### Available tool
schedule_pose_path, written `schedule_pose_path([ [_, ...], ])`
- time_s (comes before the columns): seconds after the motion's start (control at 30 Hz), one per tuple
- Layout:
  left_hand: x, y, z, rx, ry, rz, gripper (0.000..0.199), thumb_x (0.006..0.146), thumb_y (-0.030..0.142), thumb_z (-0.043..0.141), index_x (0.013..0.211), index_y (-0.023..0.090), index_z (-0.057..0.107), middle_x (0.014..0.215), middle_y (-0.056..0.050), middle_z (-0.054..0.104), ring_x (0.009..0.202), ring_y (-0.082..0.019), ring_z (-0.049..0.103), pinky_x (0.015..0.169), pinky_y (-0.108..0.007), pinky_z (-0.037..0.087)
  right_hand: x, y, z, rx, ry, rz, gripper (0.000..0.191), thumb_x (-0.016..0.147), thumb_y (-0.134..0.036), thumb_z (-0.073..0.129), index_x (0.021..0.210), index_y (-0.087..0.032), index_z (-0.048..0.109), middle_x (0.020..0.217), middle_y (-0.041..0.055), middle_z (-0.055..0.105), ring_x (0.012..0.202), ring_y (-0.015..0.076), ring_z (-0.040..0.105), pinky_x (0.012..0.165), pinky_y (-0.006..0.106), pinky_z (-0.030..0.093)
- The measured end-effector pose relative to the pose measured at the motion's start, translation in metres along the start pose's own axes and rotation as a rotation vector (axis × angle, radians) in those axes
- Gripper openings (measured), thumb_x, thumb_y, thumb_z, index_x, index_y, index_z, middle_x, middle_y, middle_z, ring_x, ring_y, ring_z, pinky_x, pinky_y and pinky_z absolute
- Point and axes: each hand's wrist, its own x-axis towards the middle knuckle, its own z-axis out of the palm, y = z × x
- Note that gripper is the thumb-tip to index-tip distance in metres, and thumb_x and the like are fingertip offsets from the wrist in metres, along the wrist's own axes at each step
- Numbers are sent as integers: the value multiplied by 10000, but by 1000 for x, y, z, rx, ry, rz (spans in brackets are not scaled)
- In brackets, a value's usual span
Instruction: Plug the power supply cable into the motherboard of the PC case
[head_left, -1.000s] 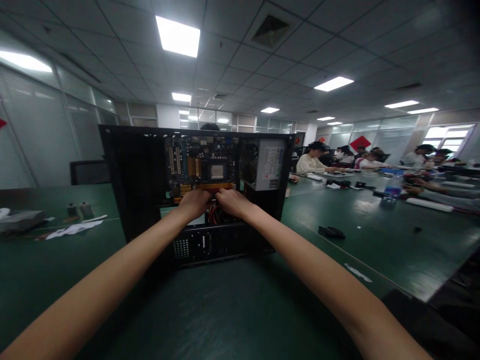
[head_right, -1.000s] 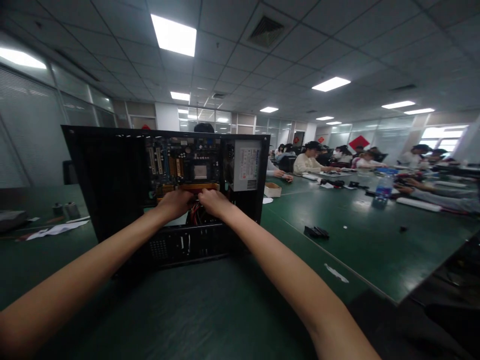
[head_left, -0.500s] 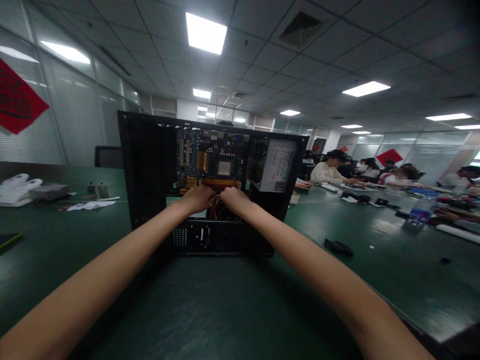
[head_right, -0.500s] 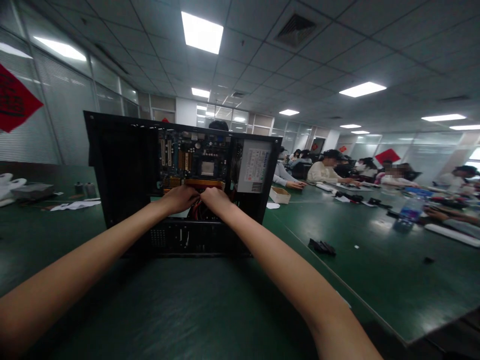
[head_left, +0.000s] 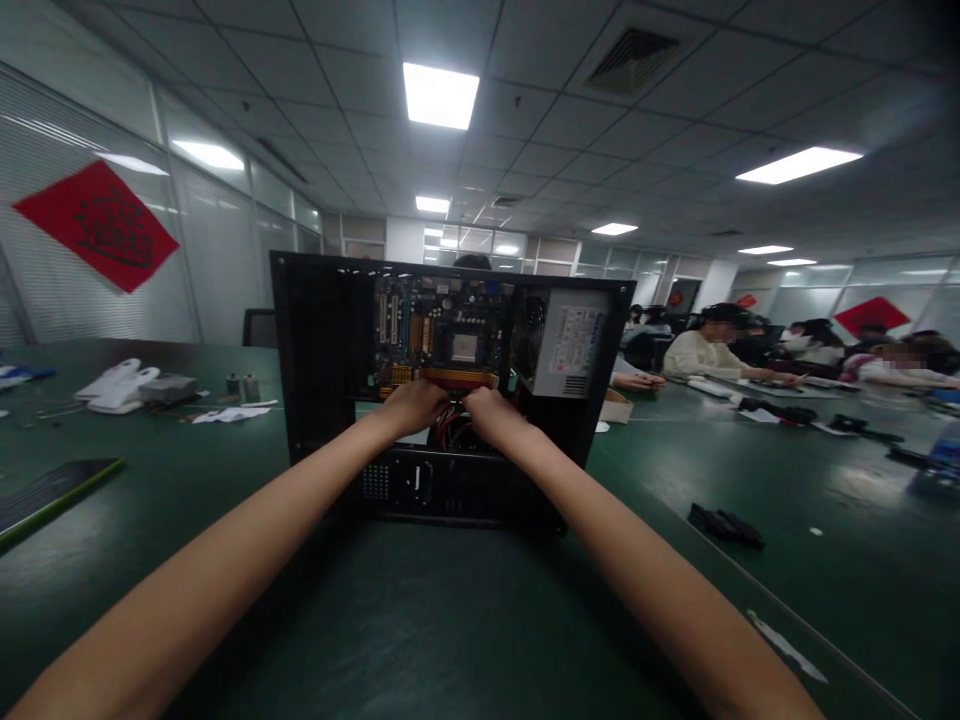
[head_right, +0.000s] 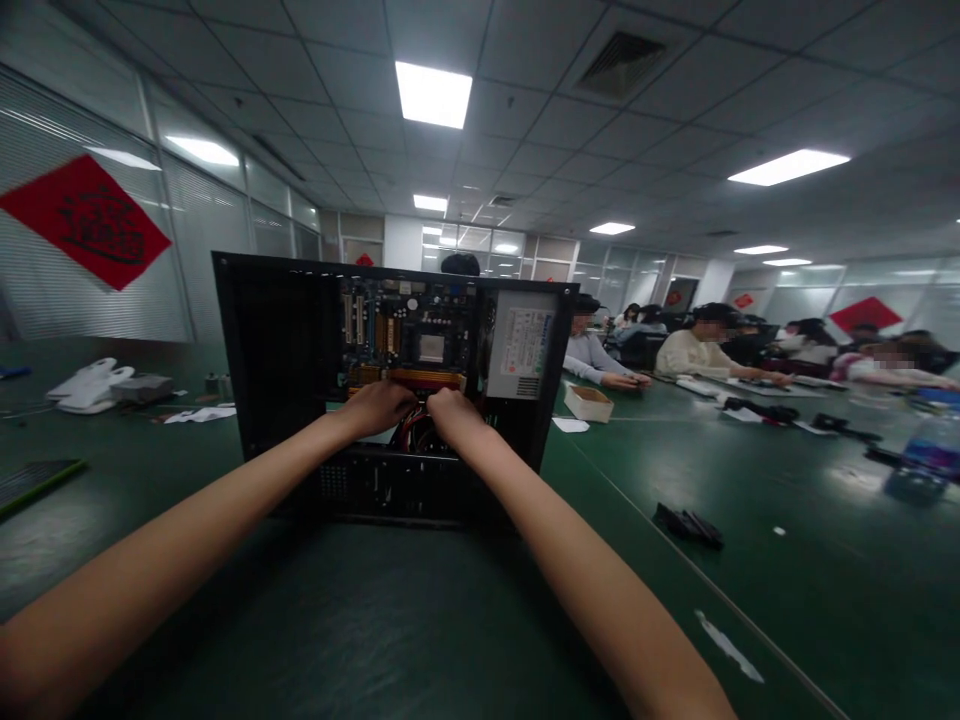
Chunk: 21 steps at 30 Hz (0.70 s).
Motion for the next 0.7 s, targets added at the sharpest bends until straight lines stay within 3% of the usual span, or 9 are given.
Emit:
schedule_pose_path([
  [0.17, 0, 2, -3, 11, -5, -7, 311, 944, 304, 447, 1041, 234, 735, 1029, -108, 733, 955, -276, 695, 759, -336, 515, 1, -2, -1, 10, 10, 39, 345, 900, -22, 417, 1096, -77, 696, 1085, 230, 680, 1051, 308, 678, 856, 374, 551],
  [0.7, 3, 2, -2, -25, -27, -37, 335, 939, 313, 446, 1079, 246, 743, 1061, -105, 738, 978, -277, 693, 822, -361, 527, -1, -5, -3, -18, -12, 49, 338, 915, -43, 420, 1109, -86, 694, 1078, 226, 686, 1049, 295, 683, 843, 345, 548],
])
